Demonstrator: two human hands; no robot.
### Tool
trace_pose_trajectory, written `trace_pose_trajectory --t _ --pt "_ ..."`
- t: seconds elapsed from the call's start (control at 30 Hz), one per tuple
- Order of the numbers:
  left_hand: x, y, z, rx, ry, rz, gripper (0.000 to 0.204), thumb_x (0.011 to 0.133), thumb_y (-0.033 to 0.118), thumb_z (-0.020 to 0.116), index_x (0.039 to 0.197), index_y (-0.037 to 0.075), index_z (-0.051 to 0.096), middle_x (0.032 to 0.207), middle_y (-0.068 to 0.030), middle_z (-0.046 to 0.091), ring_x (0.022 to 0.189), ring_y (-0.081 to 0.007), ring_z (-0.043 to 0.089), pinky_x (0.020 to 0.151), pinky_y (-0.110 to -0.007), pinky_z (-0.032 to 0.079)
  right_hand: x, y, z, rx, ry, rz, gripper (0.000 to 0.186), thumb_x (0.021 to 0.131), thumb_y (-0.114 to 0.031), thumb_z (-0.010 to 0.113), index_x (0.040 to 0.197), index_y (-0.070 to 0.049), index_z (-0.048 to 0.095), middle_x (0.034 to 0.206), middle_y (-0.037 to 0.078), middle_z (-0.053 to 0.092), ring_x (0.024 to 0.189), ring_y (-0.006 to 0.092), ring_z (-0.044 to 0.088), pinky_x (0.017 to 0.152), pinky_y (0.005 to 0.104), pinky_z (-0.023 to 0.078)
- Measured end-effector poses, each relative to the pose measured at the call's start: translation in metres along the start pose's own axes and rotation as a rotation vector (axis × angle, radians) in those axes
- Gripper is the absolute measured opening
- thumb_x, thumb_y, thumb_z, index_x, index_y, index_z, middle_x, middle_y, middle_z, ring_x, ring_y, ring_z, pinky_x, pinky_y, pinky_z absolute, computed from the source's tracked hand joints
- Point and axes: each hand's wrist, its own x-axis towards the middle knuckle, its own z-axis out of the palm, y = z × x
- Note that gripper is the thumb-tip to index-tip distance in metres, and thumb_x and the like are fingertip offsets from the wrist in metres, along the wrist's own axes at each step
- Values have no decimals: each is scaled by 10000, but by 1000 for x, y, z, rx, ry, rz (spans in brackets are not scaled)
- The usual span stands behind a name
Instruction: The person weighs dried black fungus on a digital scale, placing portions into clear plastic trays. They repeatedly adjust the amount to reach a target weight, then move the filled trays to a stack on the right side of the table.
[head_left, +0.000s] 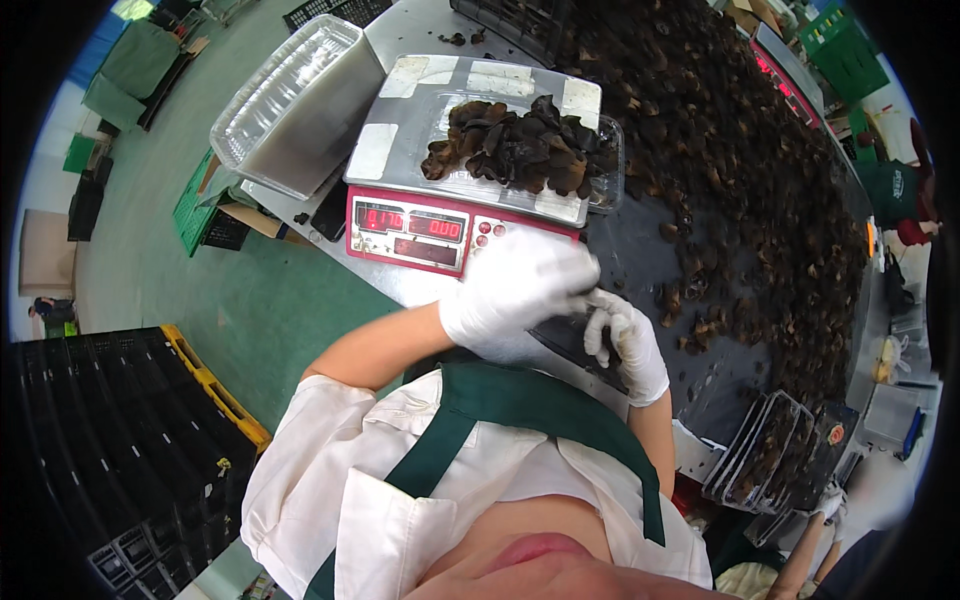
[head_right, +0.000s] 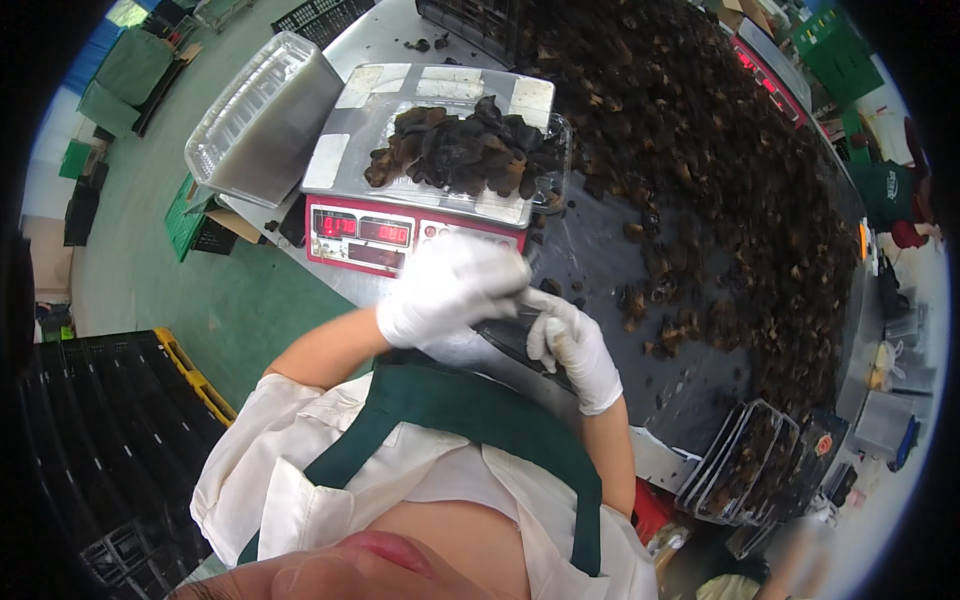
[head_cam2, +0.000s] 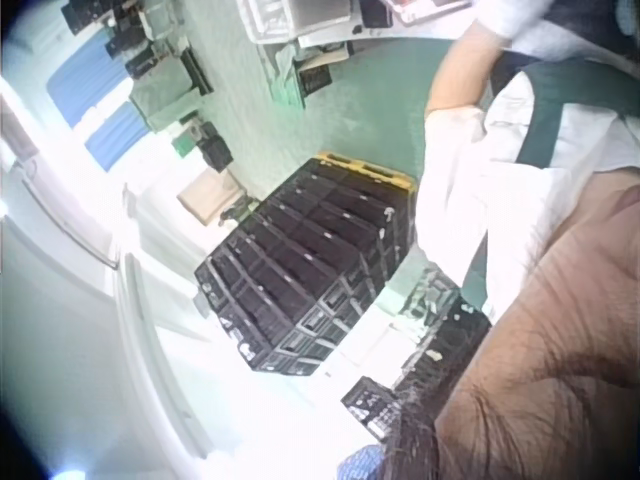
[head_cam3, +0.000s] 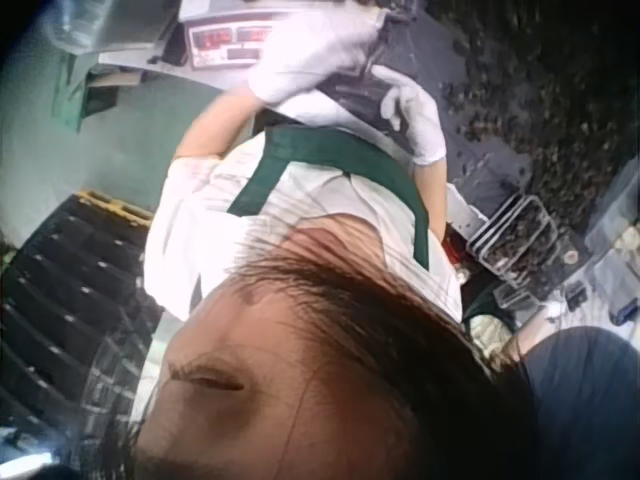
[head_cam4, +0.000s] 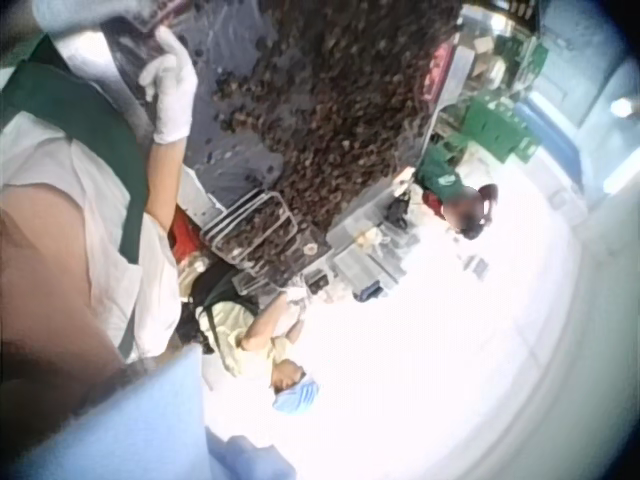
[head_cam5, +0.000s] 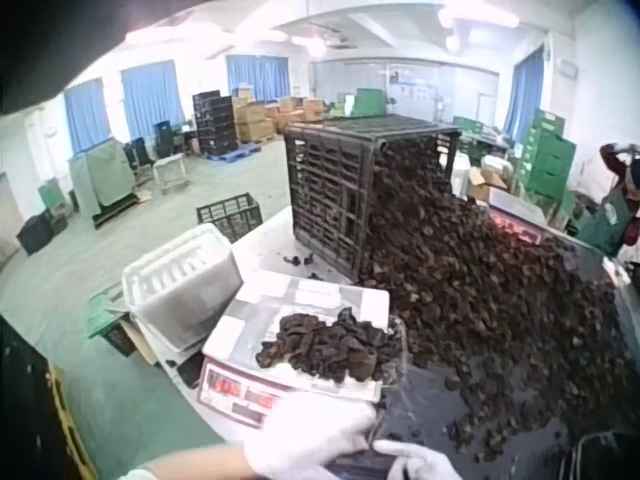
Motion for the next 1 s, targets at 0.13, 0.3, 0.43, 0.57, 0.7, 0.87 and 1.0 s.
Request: trace_pose_trajectory --t 0.13,0.3,0.43,0.57,0.7,0.87,1.0 --pt "1 -63 -63 106 696 -189 331 833 17 800 1153 8 716 1079 -139 747 949 -258 720 851 -333 566 -2 -2 -5 -53 129 64 576 1064 -439 581 1362 53 616 748 10 615 584 58 482 528 197 381" --pt "-13 -120 -91 269 366 -351 300 1014 360 650 1124 106 764 1030 -131 750 1023 -330 701 1077 -454 451 -12 19 -15 16 206 20 464 1077 -363 581 1287 43 662 754 20 641 570 63 495 519 202 392" --pt "-31 -133 -94 -300 502 -582 389 1099 328 565 1281 4 680 1150 -3 717 1077 -72 593 1008 -260 470 -10 25 -18 -9 230 4 468 1074 -394 581 1254 28 678 737 22 627 554 74 489 499 213 383" --pt "-32 -123 -109 -390 651 -668 256 1077 133 566 1279 36 690 1185 1 706 1089 -58 603 956 -221 494 -4 24 -20 -27 220 38 413 1075 -325 589 1264 33 668 758 23 646 584 60 503 523 203 394" --pt "-37 -127 -124 149 491 -622 246 986 148 665 1199 54 740 1110 -61 724 1062 -152 675 935 -281 534 -1 31 -20 -39 223 129 362 1063 -260 615 1271 31 664 764 18 643 588 55 502 526 200 391" --pt "-10 -90 -113 419 149 -631 413 859 456 762 1031 84 811 1029 -149 705 966 -319 699 888 -418 561 1 40 -13 -70 207 179 354 1070 -258 598 1255 35 670 737 24 623 563 71 479 508 213 376" --pt "-3 -78 -89 575 52 -634 439 795 473 826 1028 102 796 1088 -125 680 1085 -318 637 955 -423 497 0 42 -14 -53 227 173 345 1070 -244 592 1257 35 669 744 28 625 566 73 483 509 211 379"
